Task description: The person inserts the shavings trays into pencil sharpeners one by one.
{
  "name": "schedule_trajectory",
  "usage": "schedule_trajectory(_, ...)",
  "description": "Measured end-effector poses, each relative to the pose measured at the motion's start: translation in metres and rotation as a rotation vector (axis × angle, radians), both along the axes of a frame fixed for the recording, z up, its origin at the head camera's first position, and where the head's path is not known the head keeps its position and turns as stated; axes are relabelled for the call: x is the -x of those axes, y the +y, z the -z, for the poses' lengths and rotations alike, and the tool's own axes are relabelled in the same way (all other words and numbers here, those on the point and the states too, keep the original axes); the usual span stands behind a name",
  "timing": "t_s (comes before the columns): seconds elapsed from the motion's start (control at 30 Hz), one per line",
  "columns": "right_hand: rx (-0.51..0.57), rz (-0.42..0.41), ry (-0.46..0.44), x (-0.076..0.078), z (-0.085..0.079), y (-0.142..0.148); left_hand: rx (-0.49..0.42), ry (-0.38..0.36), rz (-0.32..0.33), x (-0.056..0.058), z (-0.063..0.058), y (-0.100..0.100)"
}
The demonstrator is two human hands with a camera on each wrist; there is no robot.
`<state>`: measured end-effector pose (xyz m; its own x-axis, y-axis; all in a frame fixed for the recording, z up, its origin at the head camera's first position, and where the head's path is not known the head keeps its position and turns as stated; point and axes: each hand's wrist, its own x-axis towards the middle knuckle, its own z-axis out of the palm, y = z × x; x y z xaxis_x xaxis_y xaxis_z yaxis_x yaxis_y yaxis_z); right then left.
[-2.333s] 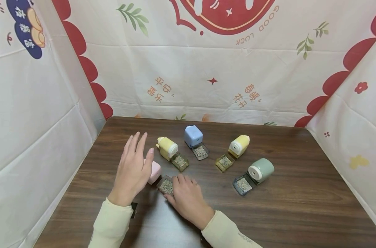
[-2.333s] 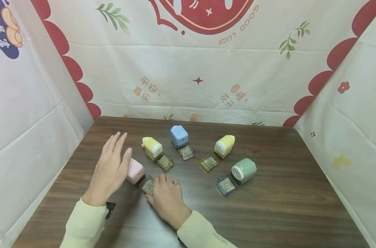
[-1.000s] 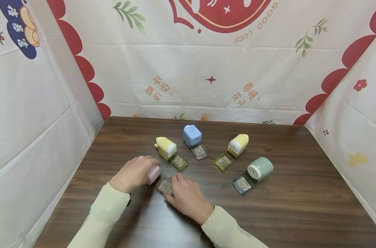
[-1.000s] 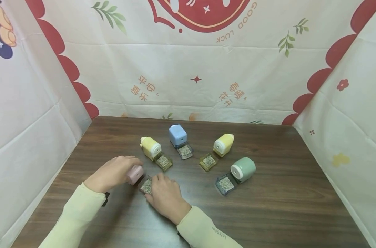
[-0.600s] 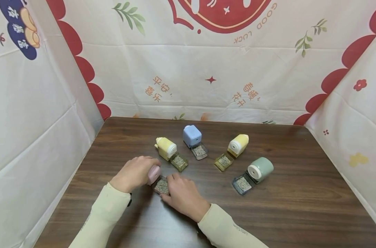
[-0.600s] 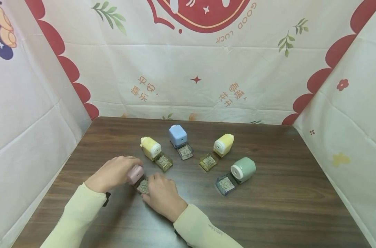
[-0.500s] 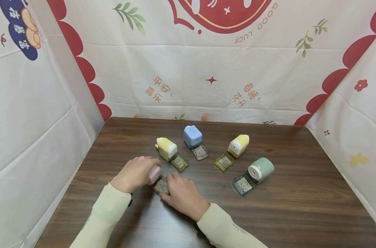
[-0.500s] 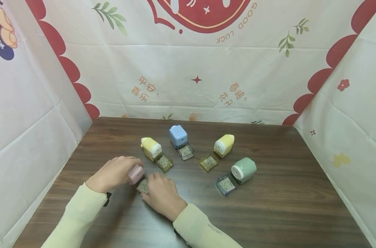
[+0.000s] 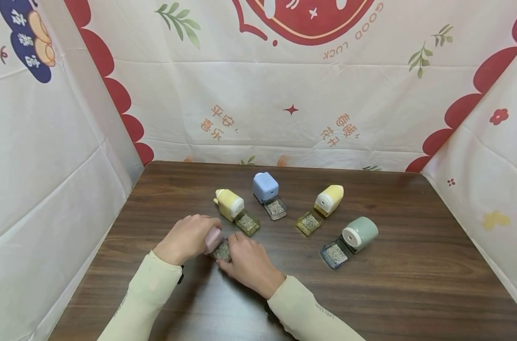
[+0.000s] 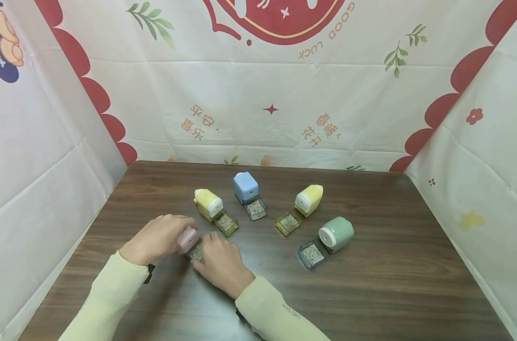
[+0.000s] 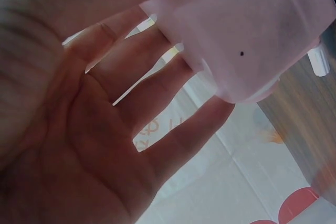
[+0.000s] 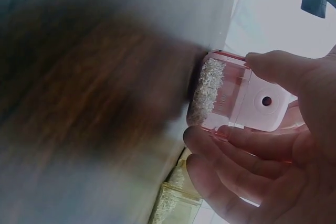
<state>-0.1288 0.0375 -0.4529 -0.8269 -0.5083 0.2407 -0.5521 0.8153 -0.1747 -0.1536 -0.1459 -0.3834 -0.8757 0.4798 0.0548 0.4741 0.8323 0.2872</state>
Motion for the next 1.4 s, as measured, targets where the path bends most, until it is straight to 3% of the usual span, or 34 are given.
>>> schedule_trajectory(0.43, 0.036, 0.018, -0.091, 0.007, 0.002, -0.008, -0.006, 0.007, 0.004, -0.001, -0.002, 0.001)
schedule_trajectory(0.9, 0.132, -0.015, -0.165, 0.015, 0.002, -0.015, 0.001, 0.011, 0.005, 0.001, 0.0, -0.001)
schedule_trajectory(1.2, 0.233, -0.049, -0.354, 0.015, -0.003, -0.002, 0.015, -0.001, 0.003, 0.001, 0.0, 0.0)
schedule_trajectory(1.4, 0.226, -0.014, -0.298, 0.013, -0.015, 0.009, 0.03, -0.016, -0.003, 0.0, 0.0, 0.002)
